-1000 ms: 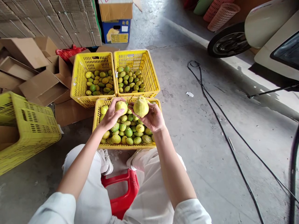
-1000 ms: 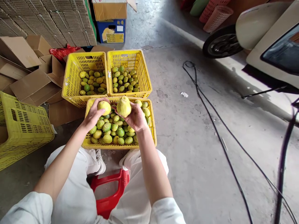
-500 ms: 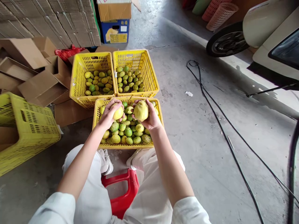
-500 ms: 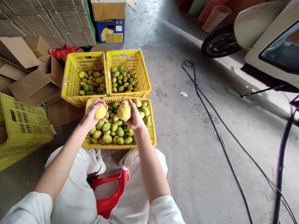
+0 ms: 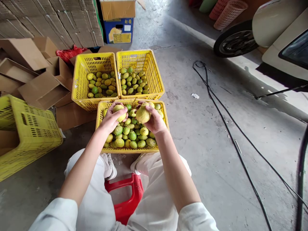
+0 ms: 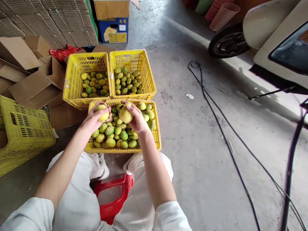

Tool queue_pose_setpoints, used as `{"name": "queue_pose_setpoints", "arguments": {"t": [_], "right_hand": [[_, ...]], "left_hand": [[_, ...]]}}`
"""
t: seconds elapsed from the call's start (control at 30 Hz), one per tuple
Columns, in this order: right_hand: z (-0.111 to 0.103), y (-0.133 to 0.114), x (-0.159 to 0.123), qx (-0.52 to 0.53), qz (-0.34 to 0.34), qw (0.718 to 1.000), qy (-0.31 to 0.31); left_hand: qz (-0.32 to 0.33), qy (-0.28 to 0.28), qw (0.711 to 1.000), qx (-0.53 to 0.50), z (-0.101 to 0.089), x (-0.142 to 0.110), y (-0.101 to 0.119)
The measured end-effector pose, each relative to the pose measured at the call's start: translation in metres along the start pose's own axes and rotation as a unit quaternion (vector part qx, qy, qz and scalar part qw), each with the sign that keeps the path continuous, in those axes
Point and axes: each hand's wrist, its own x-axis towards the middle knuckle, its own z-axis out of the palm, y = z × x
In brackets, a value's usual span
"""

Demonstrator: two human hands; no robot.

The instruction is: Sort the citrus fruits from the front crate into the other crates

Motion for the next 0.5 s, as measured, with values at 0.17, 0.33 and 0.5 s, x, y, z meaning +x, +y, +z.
{"name": "queue_pose_setpoints", "arguments": {"t": [0.17, 0.33, 0.5], "right_hand": [[0.001, 0.002, 0.003, 0.015, 0.009, 0.999, 0.028], [-0.005, 0.007, 0.009, 0.075, 0.052, 0.995, 0.034], [-0.009, 0.012, 0.013, 0.068, 0.057, 0.995, 0.041]], "left_hand": [[-0.034, 0.041, 0.998, -0.029, -0.001, 0.003, 0.004], [-0.053, 0.067, 0.995, -0.041, -0.002, 0.005, 0.005], [-0.037, 0.020, 0.999, -0.008, -0.003, 0.004, 0.004]]}}
